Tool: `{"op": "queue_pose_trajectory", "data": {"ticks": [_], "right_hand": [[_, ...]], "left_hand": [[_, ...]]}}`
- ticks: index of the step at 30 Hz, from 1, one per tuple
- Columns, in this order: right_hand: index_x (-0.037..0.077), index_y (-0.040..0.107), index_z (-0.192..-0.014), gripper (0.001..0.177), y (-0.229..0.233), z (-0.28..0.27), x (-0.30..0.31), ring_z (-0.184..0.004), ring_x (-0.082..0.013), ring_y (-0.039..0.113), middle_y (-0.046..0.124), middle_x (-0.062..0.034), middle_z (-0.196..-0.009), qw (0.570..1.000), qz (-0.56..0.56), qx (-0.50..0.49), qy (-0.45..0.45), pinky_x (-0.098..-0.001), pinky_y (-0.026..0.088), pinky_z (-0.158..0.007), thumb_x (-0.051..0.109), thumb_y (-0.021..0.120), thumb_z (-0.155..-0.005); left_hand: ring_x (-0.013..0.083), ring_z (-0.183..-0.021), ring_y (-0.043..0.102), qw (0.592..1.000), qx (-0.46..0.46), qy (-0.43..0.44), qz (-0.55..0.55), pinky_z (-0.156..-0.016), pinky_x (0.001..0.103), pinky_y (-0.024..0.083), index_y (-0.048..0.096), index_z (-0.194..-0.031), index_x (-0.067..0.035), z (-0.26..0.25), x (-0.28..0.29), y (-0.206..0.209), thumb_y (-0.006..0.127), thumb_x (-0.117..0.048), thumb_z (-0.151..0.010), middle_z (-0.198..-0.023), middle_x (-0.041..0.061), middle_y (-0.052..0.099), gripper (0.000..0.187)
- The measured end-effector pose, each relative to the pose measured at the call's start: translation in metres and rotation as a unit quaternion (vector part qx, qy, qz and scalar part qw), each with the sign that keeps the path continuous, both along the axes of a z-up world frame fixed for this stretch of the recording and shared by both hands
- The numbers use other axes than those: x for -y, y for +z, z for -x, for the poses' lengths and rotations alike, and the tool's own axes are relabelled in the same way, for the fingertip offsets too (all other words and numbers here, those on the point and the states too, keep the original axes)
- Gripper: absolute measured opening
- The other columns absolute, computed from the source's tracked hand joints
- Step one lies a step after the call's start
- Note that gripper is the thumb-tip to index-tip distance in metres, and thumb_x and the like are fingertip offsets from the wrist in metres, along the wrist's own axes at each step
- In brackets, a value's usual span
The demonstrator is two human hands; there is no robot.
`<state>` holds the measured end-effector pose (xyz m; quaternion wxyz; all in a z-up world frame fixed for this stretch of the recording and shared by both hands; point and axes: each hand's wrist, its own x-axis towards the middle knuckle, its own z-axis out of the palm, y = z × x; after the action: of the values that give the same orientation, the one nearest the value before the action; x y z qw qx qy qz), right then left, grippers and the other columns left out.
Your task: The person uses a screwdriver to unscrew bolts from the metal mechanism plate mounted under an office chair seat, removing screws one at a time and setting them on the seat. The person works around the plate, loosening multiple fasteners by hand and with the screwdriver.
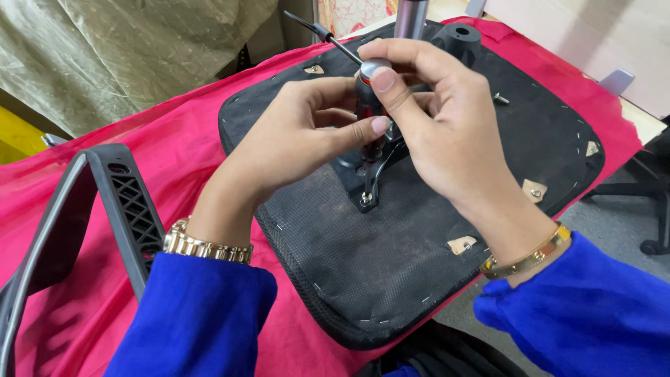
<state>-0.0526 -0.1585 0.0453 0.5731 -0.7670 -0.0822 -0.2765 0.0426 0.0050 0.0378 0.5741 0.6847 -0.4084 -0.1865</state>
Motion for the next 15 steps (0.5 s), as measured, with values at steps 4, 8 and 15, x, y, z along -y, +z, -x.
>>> {"op": "queue_pose_trajectory", "data": {"ticks": [4,8,15], "right_hand": [[0.002,0.066,-0.124,0.031,-0.004,0.005,-0.007,-0.094,-0.0028,0.063,0.069,0.0008,-0.102,0.994,-0.104,-0.012,0.024,-0.0185,0.053,-0.084,0.024,0.061,-0.102],[-0.001,0.066,-0.122,0.025,-0.007,0.001,0.001,-0.094,-0.0071,0.064,0.066,-0.0029,-0.105,0.999,0.002,0.033,0.006,-0.0219,0.055,-0.081,0.018,0.070,-0.105],[0.002,0.067,-0.119,0.023,-0.006,-0.008,0.007,-0.098,-0.0037,0.064,0.069,0.0017,-0.105,0.986,-0.120,0.004,0.115,-0.0189,0.053,-0.089,0.018,0.060,-0.104]], "left_hand": [[0.0089,-0.096,0.071,0.999,-0.024,0.010,0.034,-0.084,0.028,0.059,0.071,-0.126,0.000,0.005,0.006,-0.005,0.082,-0.023,-0.085,-0.106,0.004,0.077,0.048],[0.0125,-0.102,0.072,0.994,-0.064,0.035,0.077,-0.086,0.029,0.060,0.068,-0.128,-0.001,0.013,0.009,-0.012,0.081,-0.020,-0.085,-0.110,0.006,0.075,0.049],[0.0171,-0.097,0.070,0.889,-0.258,0.157,0.344,-0.088,0.031,0.057,0.067,-0.126,0.002,0.033,0.028,-0.027,0.045,-0.045,-0.104,-0.114,0.009,0.073,0.057]]}}
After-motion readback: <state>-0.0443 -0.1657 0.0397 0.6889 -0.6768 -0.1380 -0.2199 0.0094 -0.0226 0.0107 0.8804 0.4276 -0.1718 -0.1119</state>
